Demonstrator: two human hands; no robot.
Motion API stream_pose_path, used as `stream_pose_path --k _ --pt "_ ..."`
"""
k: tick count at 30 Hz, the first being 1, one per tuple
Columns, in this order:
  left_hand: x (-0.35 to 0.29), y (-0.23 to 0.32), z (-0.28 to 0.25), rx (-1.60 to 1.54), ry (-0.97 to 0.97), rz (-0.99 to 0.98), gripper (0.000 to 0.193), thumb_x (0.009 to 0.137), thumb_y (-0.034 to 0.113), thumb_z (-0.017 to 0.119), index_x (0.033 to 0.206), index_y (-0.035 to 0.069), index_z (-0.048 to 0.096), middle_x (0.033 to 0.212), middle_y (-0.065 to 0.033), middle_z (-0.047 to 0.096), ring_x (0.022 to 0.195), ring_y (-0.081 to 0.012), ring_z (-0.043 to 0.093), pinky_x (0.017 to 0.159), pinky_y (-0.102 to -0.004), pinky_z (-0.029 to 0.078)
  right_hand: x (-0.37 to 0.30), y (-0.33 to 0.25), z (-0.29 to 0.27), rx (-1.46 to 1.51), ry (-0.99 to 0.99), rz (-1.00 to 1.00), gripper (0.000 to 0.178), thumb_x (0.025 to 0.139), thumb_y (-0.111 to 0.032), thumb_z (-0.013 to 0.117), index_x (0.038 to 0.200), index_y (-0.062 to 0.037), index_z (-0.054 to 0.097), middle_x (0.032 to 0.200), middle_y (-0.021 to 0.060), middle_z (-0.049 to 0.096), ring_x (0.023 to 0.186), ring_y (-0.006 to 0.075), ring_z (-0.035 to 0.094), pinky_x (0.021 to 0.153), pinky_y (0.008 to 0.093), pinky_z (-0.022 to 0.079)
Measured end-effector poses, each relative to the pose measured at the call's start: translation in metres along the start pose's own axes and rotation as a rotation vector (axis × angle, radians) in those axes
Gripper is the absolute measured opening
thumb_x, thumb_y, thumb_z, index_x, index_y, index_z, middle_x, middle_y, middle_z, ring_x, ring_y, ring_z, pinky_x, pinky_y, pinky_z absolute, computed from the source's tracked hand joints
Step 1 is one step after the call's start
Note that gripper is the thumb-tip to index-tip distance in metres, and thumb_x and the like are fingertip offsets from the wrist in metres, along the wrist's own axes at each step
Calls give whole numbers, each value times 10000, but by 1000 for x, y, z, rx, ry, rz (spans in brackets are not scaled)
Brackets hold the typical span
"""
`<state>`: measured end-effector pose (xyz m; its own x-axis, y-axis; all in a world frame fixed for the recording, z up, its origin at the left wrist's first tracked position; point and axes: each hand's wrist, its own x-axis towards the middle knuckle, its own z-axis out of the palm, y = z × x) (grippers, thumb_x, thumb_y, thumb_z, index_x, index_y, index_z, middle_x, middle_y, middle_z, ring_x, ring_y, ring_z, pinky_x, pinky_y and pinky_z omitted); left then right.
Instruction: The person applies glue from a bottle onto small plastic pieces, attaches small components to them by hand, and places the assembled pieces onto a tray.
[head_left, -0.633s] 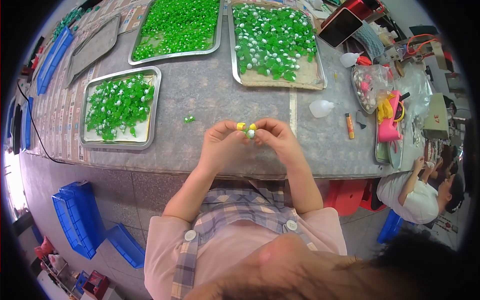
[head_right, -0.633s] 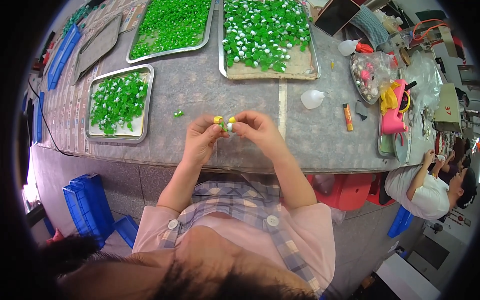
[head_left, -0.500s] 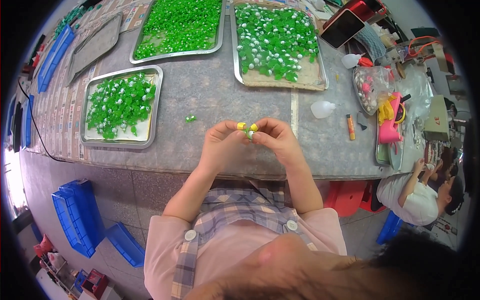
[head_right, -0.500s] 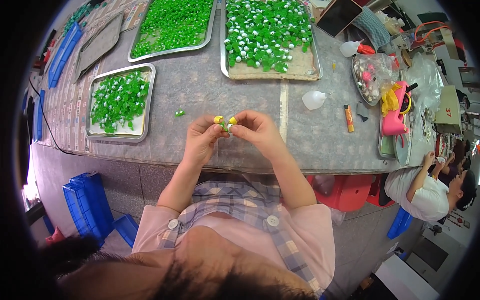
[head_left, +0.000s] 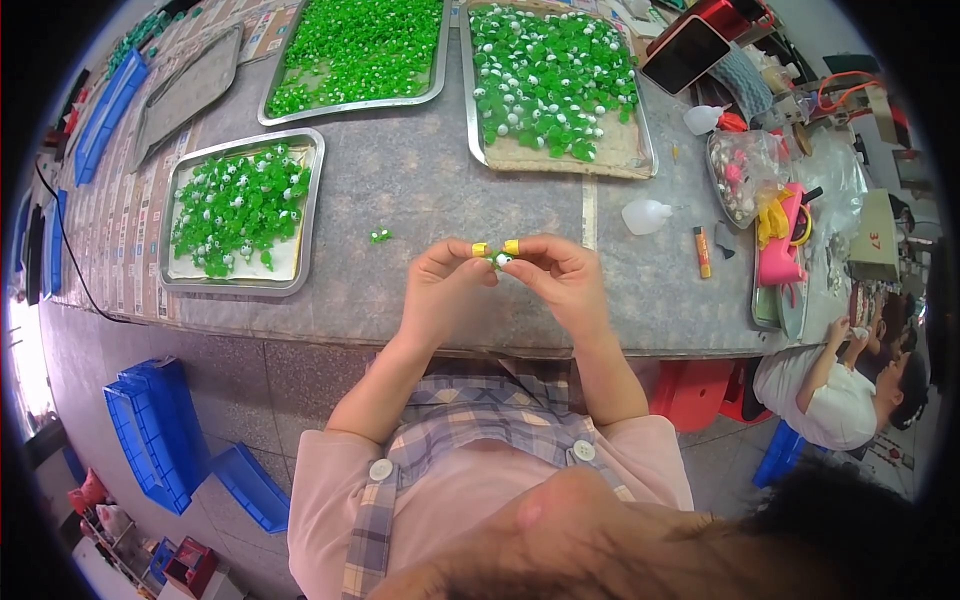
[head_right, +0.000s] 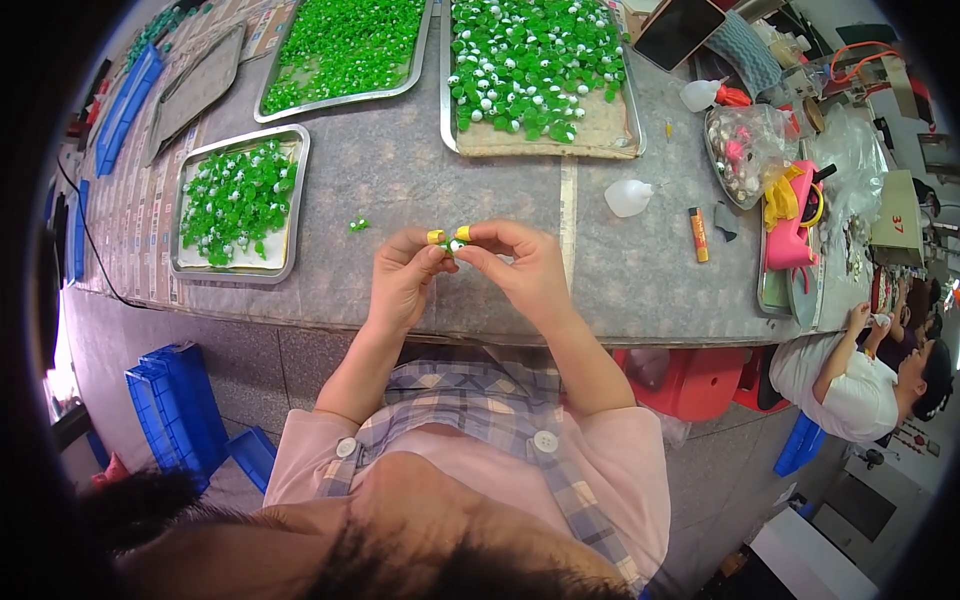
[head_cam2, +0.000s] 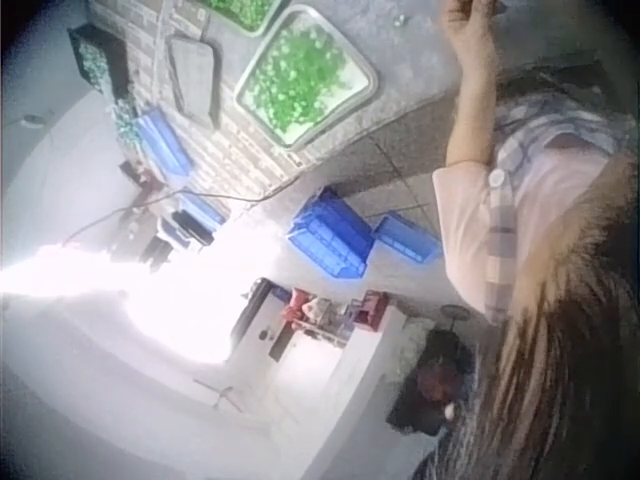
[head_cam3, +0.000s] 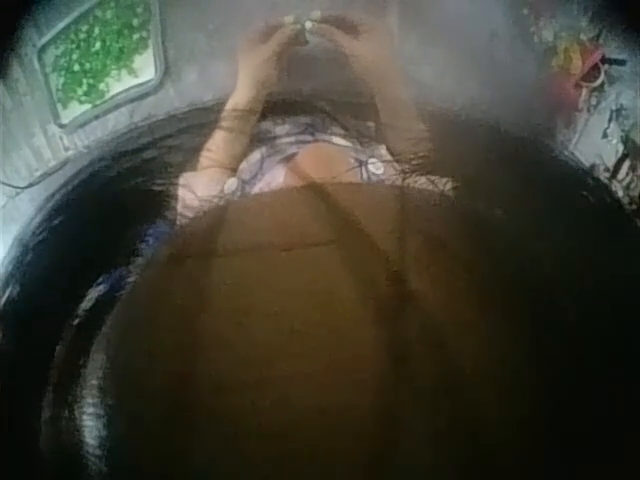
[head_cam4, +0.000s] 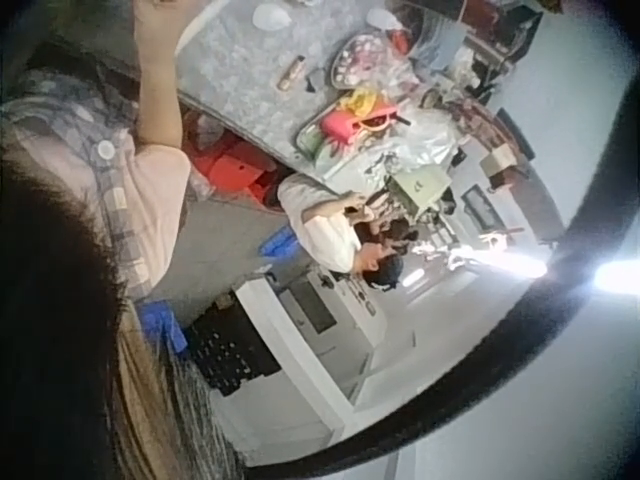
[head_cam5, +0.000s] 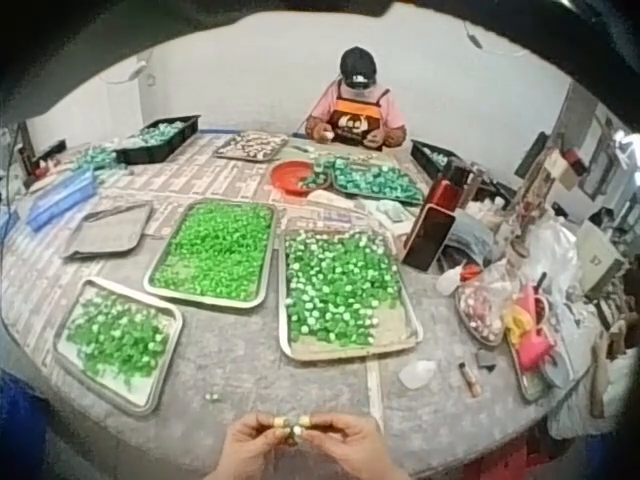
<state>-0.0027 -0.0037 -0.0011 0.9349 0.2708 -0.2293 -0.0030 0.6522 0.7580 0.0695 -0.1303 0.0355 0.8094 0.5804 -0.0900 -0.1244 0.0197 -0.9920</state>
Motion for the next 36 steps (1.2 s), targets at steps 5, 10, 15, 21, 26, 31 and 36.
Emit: stream_pose_path --k 5,10,15,21,26,31,36 --pt "-4 4 5 296 47 188 65 677 -31 549 721 16 551 722 -28 550 656 -87 506 593 -199 395 -3 0 -1 -107 -19 4 125 675 42 573 799 28 557 754 74 570 702 115 548 618 195 443" --pt "-6 8 10 490 44 285 51 658 -37 559 690 2 556 719 -32 538 686 -97 497 595 -205 387 -6 2 1 139 17 64 89 694 -13 575 775 23 566 739 75 581 685 118 558 620 200 446" --pt "-6 19 15 548 0 227 45 654 -16 571 689 8 556 695 -42 540 667 -104 502 601 -213 392 -7 2 -3 237 -13 103 136 699 6 560 834 27 556 761 87 576 698 127 557 636 210 454" --pt "-5 28 12 679 -83 237 57 650 3 582 698 9 551 688 -51 542 657 -115 506 598 -222 395 -7 -3 -3 207 -59 142 204 707 3 549 908 37 540 797 101 575 728 145 560 663 225 457" --pt "-5 27 14 760 -92 344 62 646 9 587 689 11 542 687 -57 544 645 -136 516 582 -232 403 -8 1 -4 215 -49 135 172 715 -13 546 877 43 549 808 111 575 719 150 563 660 231 460" --pt "0 25 12 912 -97 505 90 617 15 606 674 16 536 662 -73 545 608 -182 527 539 -257 413 -4 7 -6 267 -56 199 167 726 -38 542 873 40 550 796 109 577 706 147 564 642 231 461" --pt "1 25 10 1107 -154 717 111 615 9 608 687 8 522 674 -87 537 600 -212 513 531 -271 400 -3 12 -7 274 -76 218 166 730 -50 542 872 34 551 792 104 576 694 141 561 630 229 460"
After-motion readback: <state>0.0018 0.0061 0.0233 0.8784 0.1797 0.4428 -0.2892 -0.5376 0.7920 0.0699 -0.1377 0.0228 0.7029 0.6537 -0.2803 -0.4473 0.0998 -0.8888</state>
